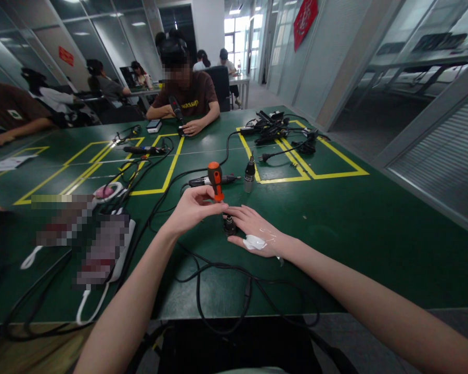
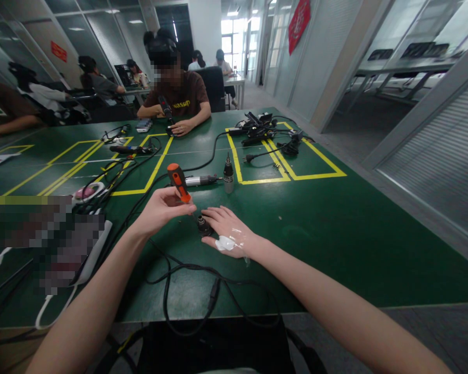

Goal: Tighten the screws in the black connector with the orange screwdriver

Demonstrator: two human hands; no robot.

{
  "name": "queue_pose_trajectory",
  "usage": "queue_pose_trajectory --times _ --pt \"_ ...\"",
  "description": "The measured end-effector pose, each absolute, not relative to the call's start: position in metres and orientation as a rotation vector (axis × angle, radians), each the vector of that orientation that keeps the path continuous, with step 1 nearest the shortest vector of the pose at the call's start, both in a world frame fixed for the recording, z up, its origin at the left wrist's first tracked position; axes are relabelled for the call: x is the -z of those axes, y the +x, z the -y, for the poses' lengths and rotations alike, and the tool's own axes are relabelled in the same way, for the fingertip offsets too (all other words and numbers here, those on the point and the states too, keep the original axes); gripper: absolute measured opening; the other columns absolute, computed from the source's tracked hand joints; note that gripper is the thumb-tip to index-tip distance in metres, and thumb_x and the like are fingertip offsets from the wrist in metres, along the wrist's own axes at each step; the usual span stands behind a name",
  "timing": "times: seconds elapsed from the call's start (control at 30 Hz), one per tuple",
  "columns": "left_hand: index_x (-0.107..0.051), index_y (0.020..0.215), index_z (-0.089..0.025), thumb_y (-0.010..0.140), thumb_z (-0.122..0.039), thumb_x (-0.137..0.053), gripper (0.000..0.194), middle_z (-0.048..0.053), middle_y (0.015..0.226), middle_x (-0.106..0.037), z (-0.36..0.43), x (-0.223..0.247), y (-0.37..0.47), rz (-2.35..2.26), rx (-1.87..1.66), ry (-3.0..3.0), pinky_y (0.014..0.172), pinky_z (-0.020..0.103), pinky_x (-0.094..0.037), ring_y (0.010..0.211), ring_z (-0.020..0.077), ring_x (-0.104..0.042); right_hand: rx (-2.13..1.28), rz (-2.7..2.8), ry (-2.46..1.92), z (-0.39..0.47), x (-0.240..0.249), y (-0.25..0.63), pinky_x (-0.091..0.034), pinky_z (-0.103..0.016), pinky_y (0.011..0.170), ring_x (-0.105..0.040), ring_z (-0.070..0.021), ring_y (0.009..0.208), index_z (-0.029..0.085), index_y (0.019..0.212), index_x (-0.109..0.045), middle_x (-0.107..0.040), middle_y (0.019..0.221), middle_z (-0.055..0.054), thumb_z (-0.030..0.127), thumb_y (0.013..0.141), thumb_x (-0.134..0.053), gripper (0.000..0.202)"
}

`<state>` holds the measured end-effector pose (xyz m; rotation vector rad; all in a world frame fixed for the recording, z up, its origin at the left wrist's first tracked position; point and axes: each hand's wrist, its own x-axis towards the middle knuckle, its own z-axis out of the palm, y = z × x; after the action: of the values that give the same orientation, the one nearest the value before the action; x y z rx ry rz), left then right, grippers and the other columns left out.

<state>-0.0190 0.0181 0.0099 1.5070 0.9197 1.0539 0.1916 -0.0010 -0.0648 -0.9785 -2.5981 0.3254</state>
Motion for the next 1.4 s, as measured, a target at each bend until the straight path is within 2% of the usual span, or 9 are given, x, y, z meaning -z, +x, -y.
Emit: queue_pose_trajectory --times 0.17,0.33,0.47,0.7,1.03,1.23,1.4 --pt "-0.071 0.066 -0.014 0.062 -0.03 -0.091 0.026 0.0 0.071 -0.066 -0.018 -0.0128 -0.0192 -0.9 -1.036 1.562 0.067 0.025 -0.05 0.066 0.011 -0.057 -0.316 2.607 -1.001 0.0011 0.0646 0.1916 -0.034 -0.062 0.123 -0.046 -0.0363 0.146 0.01 0.141 -0.056 -0.054 0.152 -0.023 0.039 0.099 -0.062 0.051" --pt "-0.077 0.076 -0.014 0.061 -0.028 -0.091 0.025 0.003 0.078 -0.073 -0.0176 -0.0126 -0.0191 -0.916 -1.002 1.514 0.073 0.027 -0.054 0.071 0.0127 -0.063 -0.297 2.591 -0.983 0.0001 0.0675 0.1921 -0.035 -0.063 0.122 -0.046 -0.0353 0.146 0.015 0.141 -0.057 -0.054 0.153 -0.02 0.04 0.1 -0.062 0.048" --pt "-0.073 0.077 -0.014 0.055 -0.025 -0.094 0.032 0.002 0.079 -0.073 -0.0172 -0.0112 -0.0195 -0.954 -1.049 1.441 0.073 0.027 -0.055 0.07 0.0128 -0.065 -0.304 2.589 -0.978 0.0003 0.0675 0.1924 -0.035 -0.063 0.122 -0.046 -0.0352 0.146 0.015 0.141 -0.057 -0.054 0.153 -0.02 0.04 0.1 -0.061 0.048" --pt "-0.072 0.075 -0.013 0.063 -0.027 -0.089 0.024 0.002 0.075 -0.071 -0.0173 -0.0125 -0.021 -0.897 -1.028 1.527 0.066 0.025 -0.053 0.065 0.0113 -0.062 -0.308 2.585 -0.976 0.0006 0.0674 0.1923 -0.035 -0.063 0.121 -0.048 -0.0361 0.145 0.012 0.141 -0.056 -0.054 0.152 -0.023 0.038 0.099 -0.062 0.049" --pt "-0.07 0.067 -0.013 0.058 -0.029 -0.094 0.03 0.0 0.07 -0.067 -0.0179 -0.0116 -0.0191 -0.908 -1.078 1.52 0.065 0.025 -0.052 0.064 0.0102 -0.059 -0.305 2.589 -0.968 0.0007 0.0666 0.1931 -0.034 -0.062 0.122 -0.047 -0.0351 0.145 0.015 0.14 -0.057 -0.054 0.153 -0.02 0.042 0.1 -0.06 0.048" --pt "-0.067 0.06 -0.014 0.059 -0.032 -0.094 0.032 0.002 0.07 -0.07 -0.0169 -0.0135 -0.0199 -0.907 -1.044 1.512 0.064 0.025 -0.053 0.064 0.0118 -0.062 -0.333 2.549 -0.973 -0.0009 0.07 0.1926 -0.034 -0.059 0.122 -0.047 -0.0331 0.146 0.013 0.148 -0.049 -0.056 0.151 -0.021 0.046 0.102 -0.056 0.057" --pt "-0.071 0.063 -0.014 0.058 -0.033 -0.095 0.031 0.002 0.069 -0.07 -0.0157 -0.014 -0.019 -0.915 -1.029 1.497 0.064 0.026 -0.054 0.063 0.0122 -0.062 -0.351 2.529 -0.969 -0.0016 0.0709 0.1928 -0.035 -0.061 0.121 -0.047 -0.0332 0.145 0.014 0.15 -0.046 -0.057 0.15 -0.021 0.049 0.103 -0.052 0.059"
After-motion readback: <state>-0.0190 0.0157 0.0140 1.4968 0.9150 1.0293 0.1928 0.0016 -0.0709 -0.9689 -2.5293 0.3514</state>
